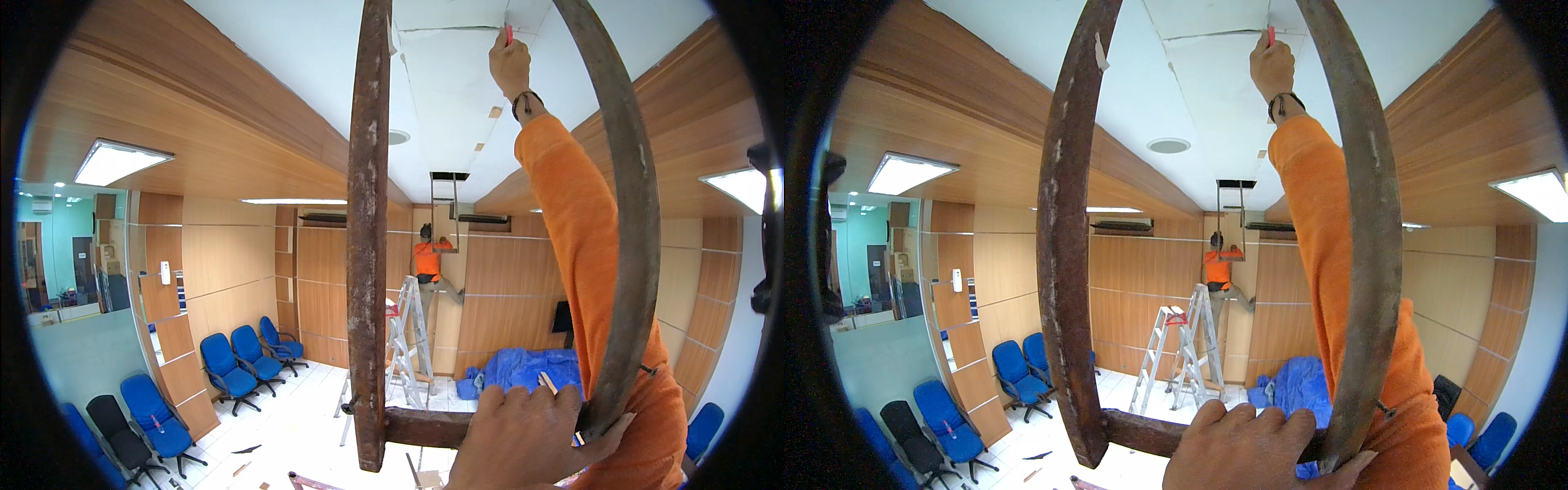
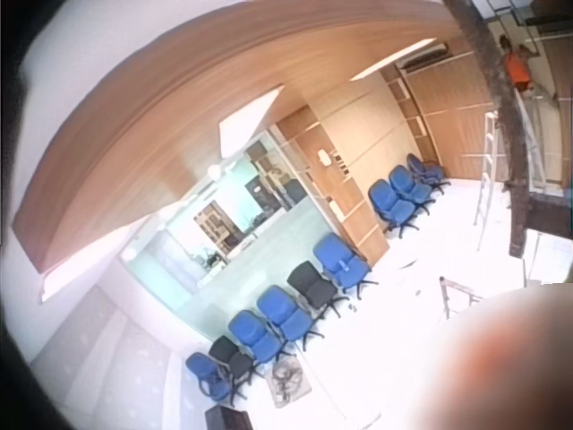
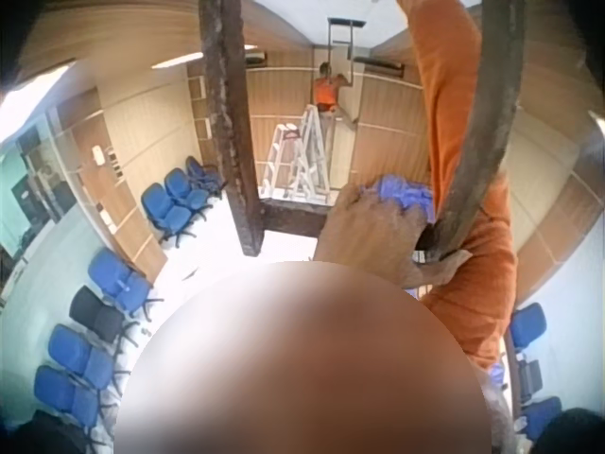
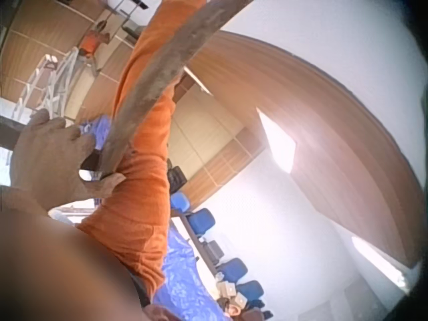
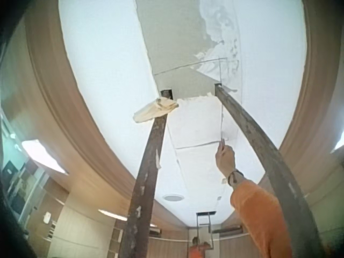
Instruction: The person uses a hand saw to cut a wooden beam attached to the ceiling while standing on scaffolding. They then use a utility knife to score the ceiling surface along the beam.
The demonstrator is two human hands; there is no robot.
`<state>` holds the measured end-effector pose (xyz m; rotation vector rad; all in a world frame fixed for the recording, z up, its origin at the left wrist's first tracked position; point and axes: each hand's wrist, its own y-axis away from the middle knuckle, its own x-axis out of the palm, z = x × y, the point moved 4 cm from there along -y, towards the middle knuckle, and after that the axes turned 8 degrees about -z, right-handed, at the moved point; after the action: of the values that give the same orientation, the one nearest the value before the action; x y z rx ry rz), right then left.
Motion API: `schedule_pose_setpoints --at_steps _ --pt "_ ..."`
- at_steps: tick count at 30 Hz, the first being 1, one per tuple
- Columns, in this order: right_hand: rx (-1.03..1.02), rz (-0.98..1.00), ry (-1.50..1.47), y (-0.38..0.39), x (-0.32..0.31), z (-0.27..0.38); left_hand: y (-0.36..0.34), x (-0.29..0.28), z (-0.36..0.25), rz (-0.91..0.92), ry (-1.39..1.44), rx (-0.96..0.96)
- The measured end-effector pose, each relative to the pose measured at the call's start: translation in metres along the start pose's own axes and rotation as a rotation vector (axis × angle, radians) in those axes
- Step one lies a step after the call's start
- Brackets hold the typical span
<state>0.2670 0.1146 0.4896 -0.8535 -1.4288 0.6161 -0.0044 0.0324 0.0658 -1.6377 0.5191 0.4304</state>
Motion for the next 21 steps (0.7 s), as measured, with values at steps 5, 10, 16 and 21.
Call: schedule_pose_setpoints --at_steps 5,10,16,21 --pt "0.035 0.031 0.046 -0.008 0.007 -0.009 0.002 0.001 0.003 0.037 0.019 0.008" --pt "-0.004 0.054 0.124 -0.015 0.018 -0.013 0.006 0.001 0.003 0.046 0.025 0.046" --pt "0.152 0.138 0.049 -0.015 0.016 -0.010 0.007 0.003 0.003 0.048 0.015 0.043" --pt "0.187 0.169 0.048 -0.014 0.008 -0.005 0.008 0.004 0.003 0.064 0.034 0.050"
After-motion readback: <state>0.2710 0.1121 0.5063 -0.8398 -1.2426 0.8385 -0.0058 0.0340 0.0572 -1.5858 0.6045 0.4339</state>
